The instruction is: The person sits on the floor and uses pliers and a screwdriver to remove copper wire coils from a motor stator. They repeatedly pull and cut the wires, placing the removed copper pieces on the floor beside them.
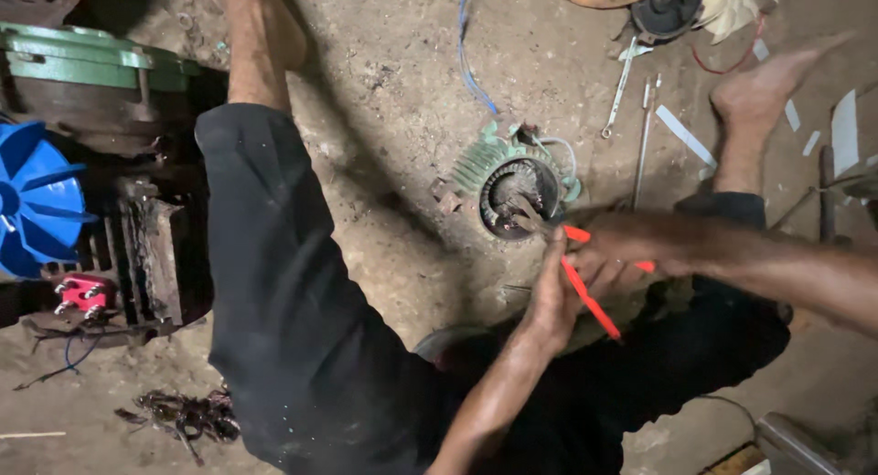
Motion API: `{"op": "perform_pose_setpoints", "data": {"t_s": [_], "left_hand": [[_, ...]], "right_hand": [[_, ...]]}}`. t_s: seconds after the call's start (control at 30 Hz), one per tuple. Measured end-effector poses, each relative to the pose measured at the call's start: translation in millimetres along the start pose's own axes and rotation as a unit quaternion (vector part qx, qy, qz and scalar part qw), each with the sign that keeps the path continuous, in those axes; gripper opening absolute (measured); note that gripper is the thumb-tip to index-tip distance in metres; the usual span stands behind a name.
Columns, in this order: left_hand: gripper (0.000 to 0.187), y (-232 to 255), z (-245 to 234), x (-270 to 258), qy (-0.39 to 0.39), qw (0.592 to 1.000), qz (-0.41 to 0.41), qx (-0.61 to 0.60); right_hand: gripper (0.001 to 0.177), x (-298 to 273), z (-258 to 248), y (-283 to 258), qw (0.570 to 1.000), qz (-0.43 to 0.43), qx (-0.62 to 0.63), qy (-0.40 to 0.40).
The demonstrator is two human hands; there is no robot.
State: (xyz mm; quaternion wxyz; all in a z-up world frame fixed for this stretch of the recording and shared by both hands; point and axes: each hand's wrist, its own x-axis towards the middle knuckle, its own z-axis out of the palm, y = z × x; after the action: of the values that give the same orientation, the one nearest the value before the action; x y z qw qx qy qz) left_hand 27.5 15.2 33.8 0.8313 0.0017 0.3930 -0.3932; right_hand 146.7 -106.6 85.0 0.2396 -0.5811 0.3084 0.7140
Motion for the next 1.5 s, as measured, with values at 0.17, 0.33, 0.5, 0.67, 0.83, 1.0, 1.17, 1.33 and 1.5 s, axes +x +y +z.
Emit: {"op": "perform_pose_setpoints", "data": {"t_s": [0.17, 0.33, 0.5, 0.67, 0.83, 1.0, 1.17, 1.33, 1.5], "left_hand": [[0.077, 14, -7, 14, -0.017, 1.000, -0.007, 0.011], [0.065, 0, -14, 30, -0.036, 0.998, 0.042, -0.043], [0.057, -11, -38, 38, -0.031, 0.996, -0.074, -0.023], [0.042, -13, -44, 42, -0.004, 0.993, 0.000, -0.114], [0.062, -15, -47, 42, -0.032, 0.993, -0.091, -0.066], [0.058, -8, -33, 41, -0.049, 0.989, -0.112, -0.087], [0.054, -2, -15, 42, 0.073, 0.996, 0.003, 0.043], [0.056, 5, -8, 37, 0.118, 0.981, 0.078, 0.131], [0.052, 8, -3, 32, 0.114, 0.982, 0.083, 0.123]], "right_hand": [[0.050, 17, 9, -34, 0.988, 0.115, -0.104, 0.020], [0.070, -11, 20, -32, 0.968, 0.226, -0.049, 0.102], [0.061, -26, 17, 17, 0.981, 0.184, 0.014, 0.059], [0.042, 38, 22, 77, 0.977, -0.045, -0.207, -0.015], [0.030, 66, 44, 121, 0.988, -0.086, -0.068, 0.106], [0.055, 59, 49, 89, 0.970, -0.188, -0.055, 0.147], [0.055, 17, 34, 41, 0.978, 0.119, -0.023, 0.168], [0.057, -5, 45, 12, 0.977, 0.130, -0.029, 0.170], [0.049, 1, 46, 17, 0.976, 0.133, 0.013, 0.173]]}}
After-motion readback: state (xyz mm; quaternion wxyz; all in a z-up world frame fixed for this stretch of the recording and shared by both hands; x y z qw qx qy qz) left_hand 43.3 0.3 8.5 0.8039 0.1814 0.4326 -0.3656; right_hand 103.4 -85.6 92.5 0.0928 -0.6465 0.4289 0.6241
